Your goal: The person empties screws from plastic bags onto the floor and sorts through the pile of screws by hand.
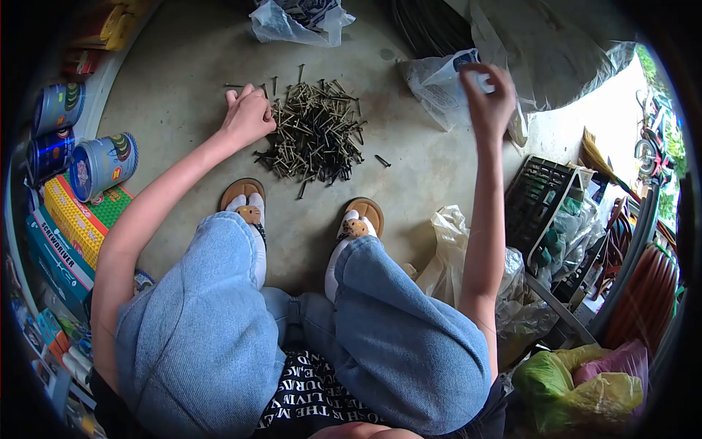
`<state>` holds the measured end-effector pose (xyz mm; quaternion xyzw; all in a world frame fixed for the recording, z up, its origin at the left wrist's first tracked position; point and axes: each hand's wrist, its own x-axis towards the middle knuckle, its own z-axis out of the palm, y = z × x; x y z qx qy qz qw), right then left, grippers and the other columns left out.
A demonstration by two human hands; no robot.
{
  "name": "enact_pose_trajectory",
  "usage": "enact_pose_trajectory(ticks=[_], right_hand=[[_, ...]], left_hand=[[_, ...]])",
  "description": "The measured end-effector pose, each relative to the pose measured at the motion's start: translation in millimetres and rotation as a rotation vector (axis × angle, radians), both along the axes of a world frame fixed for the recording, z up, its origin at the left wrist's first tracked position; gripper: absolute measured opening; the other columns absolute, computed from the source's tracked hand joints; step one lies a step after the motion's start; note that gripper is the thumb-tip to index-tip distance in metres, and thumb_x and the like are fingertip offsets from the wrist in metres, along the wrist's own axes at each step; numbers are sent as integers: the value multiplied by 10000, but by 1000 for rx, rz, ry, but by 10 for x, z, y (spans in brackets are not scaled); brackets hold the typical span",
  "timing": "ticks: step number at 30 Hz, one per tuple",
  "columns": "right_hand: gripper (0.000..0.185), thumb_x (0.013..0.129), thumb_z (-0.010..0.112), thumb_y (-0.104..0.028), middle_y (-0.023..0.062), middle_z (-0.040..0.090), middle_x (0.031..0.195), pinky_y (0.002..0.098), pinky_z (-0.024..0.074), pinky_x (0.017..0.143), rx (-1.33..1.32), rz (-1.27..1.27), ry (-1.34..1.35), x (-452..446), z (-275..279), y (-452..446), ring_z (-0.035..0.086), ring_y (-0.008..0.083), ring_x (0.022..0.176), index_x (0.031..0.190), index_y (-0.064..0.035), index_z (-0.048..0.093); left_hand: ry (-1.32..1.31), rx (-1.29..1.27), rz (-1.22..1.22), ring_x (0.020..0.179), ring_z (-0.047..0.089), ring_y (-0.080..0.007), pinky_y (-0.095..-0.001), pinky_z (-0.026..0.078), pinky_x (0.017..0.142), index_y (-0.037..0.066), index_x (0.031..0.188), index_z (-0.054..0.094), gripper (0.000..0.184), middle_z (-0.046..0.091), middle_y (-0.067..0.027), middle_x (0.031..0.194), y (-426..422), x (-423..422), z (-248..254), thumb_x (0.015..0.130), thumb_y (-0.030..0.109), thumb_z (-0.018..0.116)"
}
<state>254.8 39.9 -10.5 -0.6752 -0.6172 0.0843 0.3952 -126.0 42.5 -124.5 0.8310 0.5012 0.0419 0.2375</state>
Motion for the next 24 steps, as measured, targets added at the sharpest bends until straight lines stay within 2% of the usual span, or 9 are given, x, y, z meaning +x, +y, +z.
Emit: enact_pose_trajectory(ticks=[1,4,7,13,16,21,22,23,24], right_hand=[[123,729,728,-171,-4,670,804,274,434,692,-124,89,-104,-55,-98,-105,549,140,697,848,-139,736],[100,646,746,-263,-25,670,705,348,366,786,-716,269,-368,-241,-536,-458,638,170,736,730,-220,713],[148,571,768,-278,27,650,637,341,378,751,-887,425,-450,-387,-924,-777,625,205,689,641,-171,693],[76,579,646,-193,99,620,601,335,381,746,-822,540,-547,-454,-1128,-867,606,265,622,601,-128,679],[71,606,625,-173,94,621,603,343,394,749,-691,549,-372,-514,-896,-679,608,261,619,615,-132,682],[82,713,663,-219,-9,671,661,365,377,814,-312,569,-241,-852,57,129,642,186,642,730,-158,714],[127,731,743,-227,5,691,744,296,501,645,-207,573,-368,-936,314,252,640,125,626,814,-134,721],[173,727,764,-243,8,685,733,285,500,621,-62,562,-339,-997,425,370,623,133,606,859,-136,727],[190,710,752,-212,35,655,844,332,436,705,-185,549,-285,-1085,742,428,589,193,790,862,-111,696]], left_hand=[[-4,9,8,932,499,-199,-399,288,815,78,598,597,126,571,-44,794,8,13,63,631,153,692],[-16,68,-16,928,495,-191,-385,287,817,83,606,589,121,564,-36,795,57,58,231,616,156,686],[-55,122,-34,917,497,-181,-369,285,810,93,622,581,126,555,-21,795,127,123,409,609,167,682],[-240,390,-15,921,515,-156,-343,274,785,124,662,575,162,554,31,805,329,321,993,601,196,707],[-293,547,-8,933,516,-144,-337,269,787,140,686,591,155,572,58,836,503,352,1249,605,193,713],[-228,556,-42,974,531,-137,-321,278,828,126,758,599,159,565,58,889,489,355,1383,647,158,708],[-225,527,-26,981,527,-136,-322,277,833,126,761,601,159,567,59,891,474,342,1345,648,156,708],[-223,498,-11,987,524,-136,-323,276,837,125,764,603,159,568,61,892,462,338,1310,649,154,708],[-223,497,-15,987,524,-136,-323,276,837,125,764,603,159,568,61,892,451,338,1282,649,154,708]])
